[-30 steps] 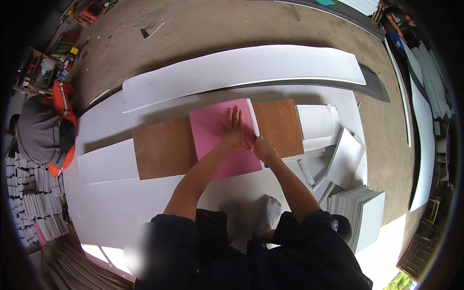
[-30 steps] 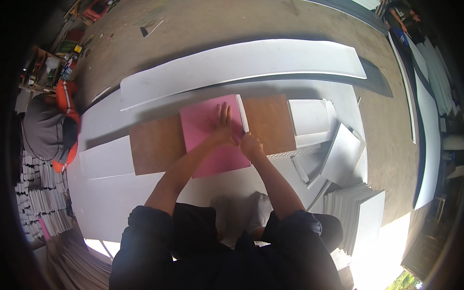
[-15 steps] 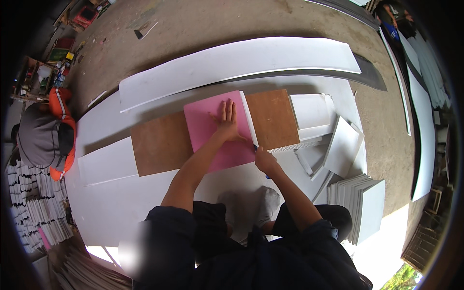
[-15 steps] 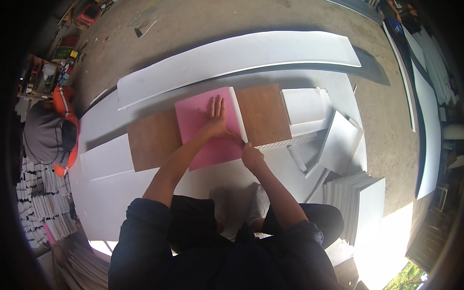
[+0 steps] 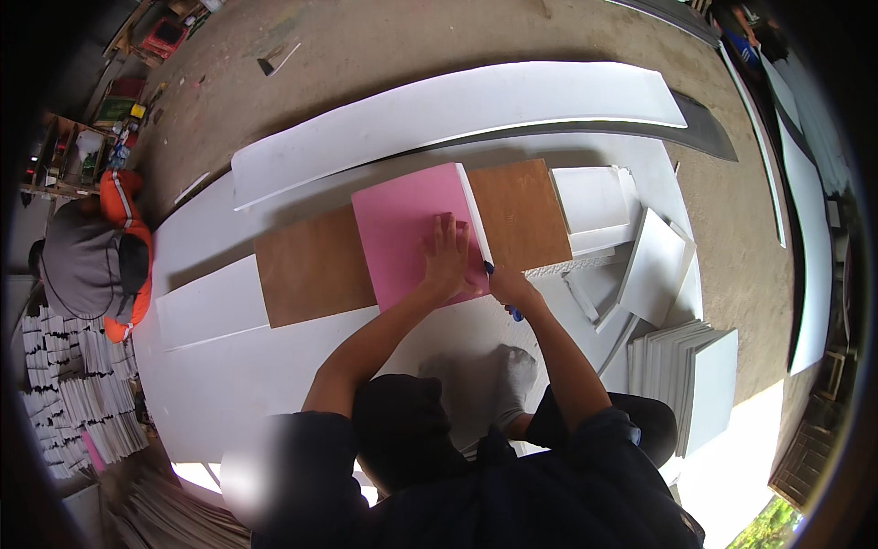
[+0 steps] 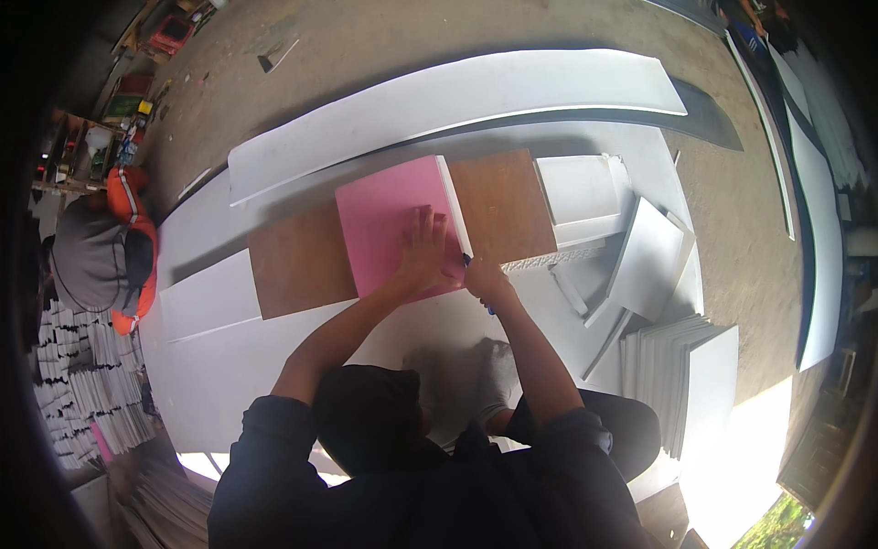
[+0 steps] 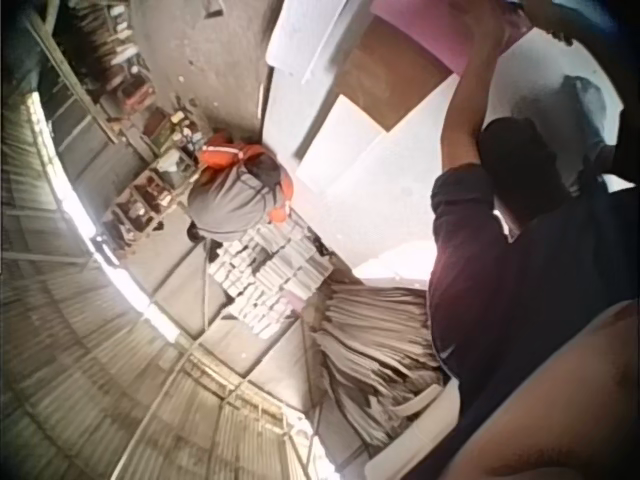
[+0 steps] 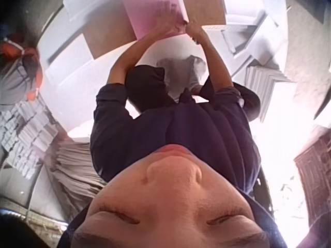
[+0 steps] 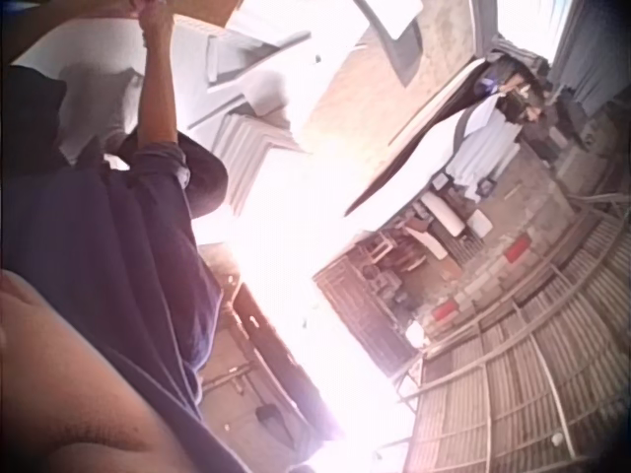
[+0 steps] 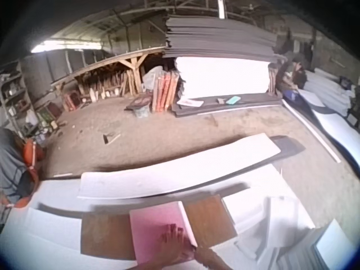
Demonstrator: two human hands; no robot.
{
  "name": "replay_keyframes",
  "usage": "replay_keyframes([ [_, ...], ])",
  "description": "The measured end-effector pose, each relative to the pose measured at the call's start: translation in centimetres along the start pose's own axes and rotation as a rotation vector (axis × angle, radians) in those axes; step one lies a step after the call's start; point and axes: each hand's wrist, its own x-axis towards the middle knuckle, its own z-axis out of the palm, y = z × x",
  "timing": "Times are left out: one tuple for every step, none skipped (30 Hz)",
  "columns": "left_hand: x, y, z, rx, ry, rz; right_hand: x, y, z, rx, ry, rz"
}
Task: The person sits on the floor and uses a blue utility knife to cut a pink sheet of paper placed on a brown board. They repeatedly align the paper, cut along the edges, and stack the cut pieces.
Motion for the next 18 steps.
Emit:
replay_keyframes([
  [-0.1,0.0,0.2,0.008,0.024,0.016,-0.1,0.2,-0.1,0.01,0.03,-0.015],
  [-0.1,0.0,0.4,0.012,0.051,0.029,-0.2,0.3,0.0,0.02,0.062,-0.03],
  [-0.2,0.0,0.7,0.016,0.079,0.042,0.0,0.6,0.4,-0.034,0.132,-0.005],
  [-0.2,-0.1,0.9,0.018,0.107,0.052,-0.4,0.3,0.3,-0.015,0.223,-0.049],
  [-0.3,-0.4,1.2,0.016,0.129,0.061,-1.4,-0.5,-0.1,0.002,0.312,-0.094],
  [-0.4,-0.8,1.4,0.015,0.151,0.068,-1.9,-1.1,-0.1,0.018,0.4,-0.14],
  [-0.3,-0.8,1.5,0.007,0.177,0.09,-1.5,-0.6,0.4,0.006,0.392,-0.134],
  [0.0,-0.5,1.5,-0.02,0.168,0.101,-0.4,0.1,0.7,-0.009,0.393,-0.128],
  [0.1,-0.2,1.4,-0.048,0.159,0.111,0.6,0.9,0.9,-0.026,0.393,-0.123],
  [-0.1,-0.3,1.3,-0.069,0.145,0.101,0.9,0.8,1.1,-0.02,0.395,-0.134],
  [-0.1,-0.1,1.1,-0.054,0.128,0.094,1.2,0.6,1.2,-0.015,0.397,-0.145],
  [-0.1,0.0,0.9,-0.04,0.111,0.086,1.5,0.4,1.3,-0.011,0.398,-0.157],
  [-0.2,0.0,0.8,-0.025,0.088,0.072,1.9,0.2,1.4,-0.029,0.379,-0.149],
  [-0.2,0.0,0.9,-0.026,0.103,0.078,2.3,-0.1,1.4,-0.051,0.382,-0.149],
  [-0.2,0.0,0.9,-0.028,0.118,0.085,2.7,-0.4,1.3,-0.073,0.385,-0.148],
  [-0.3,-0.1,1.0,-0.028,0.129,0.091,2.8,-0.8,1.4,-0.093,0.385,-0.146],
  [-0.4,-0.2,1.2,-0.027,0.13,0.089,2.9,-1.2,1.3,-0.106,0.364,-0.137],
  [-0.4,-0.2,1.3,-0.026,0.132,0.087,2.9,-1.5,1.1,-0.119,0.344,-0.127],
])
